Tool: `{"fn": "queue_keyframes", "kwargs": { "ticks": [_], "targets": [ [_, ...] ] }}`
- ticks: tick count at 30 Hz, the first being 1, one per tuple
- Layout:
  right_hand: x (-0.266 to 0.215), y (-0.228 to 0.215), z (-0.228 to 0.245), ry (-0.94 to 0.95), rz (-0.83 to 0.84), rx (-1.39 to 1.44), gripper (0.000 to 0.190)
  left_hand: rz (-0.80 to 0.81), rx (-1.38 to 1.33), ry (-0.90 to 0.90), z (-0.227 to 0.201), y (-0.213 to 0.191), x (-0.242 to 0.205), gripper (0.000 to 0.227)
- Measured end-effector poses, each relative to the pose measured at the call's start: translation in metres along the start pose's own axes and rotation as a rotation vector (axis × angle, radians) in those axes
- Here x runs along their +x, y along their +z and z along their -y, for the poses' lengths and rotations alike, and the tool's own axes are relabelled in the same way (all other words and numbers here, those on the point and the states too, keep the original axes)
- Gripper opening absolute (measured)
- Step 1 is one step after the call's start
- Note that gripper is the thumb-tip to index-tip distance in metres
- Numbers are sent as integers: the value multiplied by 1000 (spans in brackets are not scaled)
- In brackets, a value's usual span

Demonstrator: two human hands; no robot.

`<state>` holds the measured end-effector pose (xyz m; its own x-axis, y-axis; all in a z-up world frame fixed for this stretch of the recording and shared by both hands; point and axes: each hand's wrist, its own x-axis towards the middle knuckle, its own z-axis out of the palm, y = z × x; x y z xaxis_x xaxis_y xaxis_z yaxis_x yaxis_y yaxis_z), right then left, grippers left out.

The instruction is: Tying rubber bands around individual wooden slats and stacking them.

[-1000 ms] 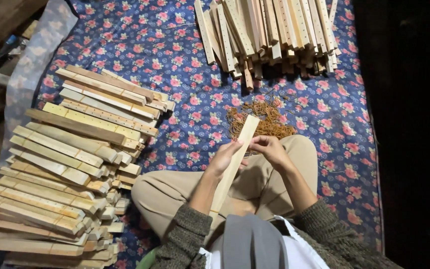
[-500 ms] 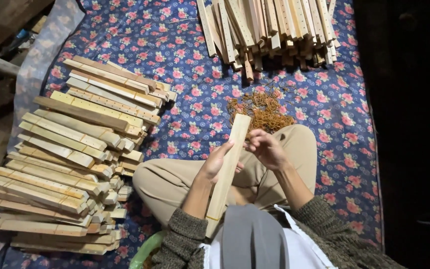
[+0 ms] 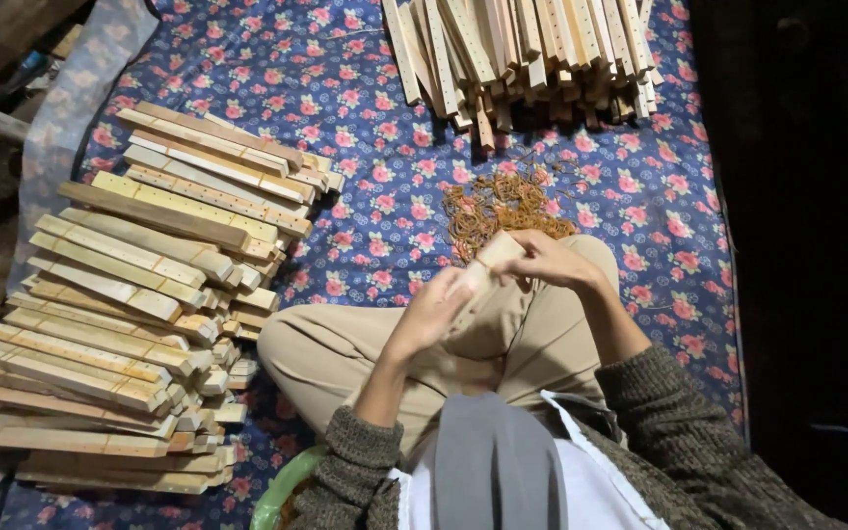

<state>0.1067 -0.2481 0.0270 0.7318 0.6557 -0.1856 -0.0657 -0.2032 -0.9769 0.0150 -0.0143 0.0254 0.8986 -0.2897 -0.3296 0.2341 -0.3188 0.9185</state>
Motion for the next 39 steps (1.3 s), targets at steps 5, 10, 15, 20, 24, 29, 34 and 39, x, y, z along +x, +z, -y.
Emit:
{"fn": "queue_keyframes", "kwargs": {
  "ticks": [5, 10, 15, 20, 24, 29, 34, 39],
  "targets": [
    [-38, 31, -31, -176, -13, -85, 28, -204, -481, 91, 20, -27, 19, 51],
    [-62, 84, 33, -481, -152, 325, 49, -278, -544, -10, 25, -17, 29, 52],
    [-33, 55, -38, -34, -426, 1744, 53, -169, -491, 234, -2, 14, 23, 56],
    [-35, 59, 12, 33, -592, 1078, 95, -111, -153, 292, -12, 2, -4, 58],
    [-52, 25, 18, -94, -589, 755, 58, -52, 78, 274, -35, -17, -28, 47],
    [-5, 43, -67, -58, -708, 886, 56, -19, 108, 292, -41, 1, -30, 44],
    [-2, 67, -25, -23, -534, 1314, 82, -127, -73, 323, -2, 5, -16, 61],
    [-29, 76, -6, -283, -447, 538, 123, -104, -15, 109, -7, -9, -17, 44]
  ]
}}
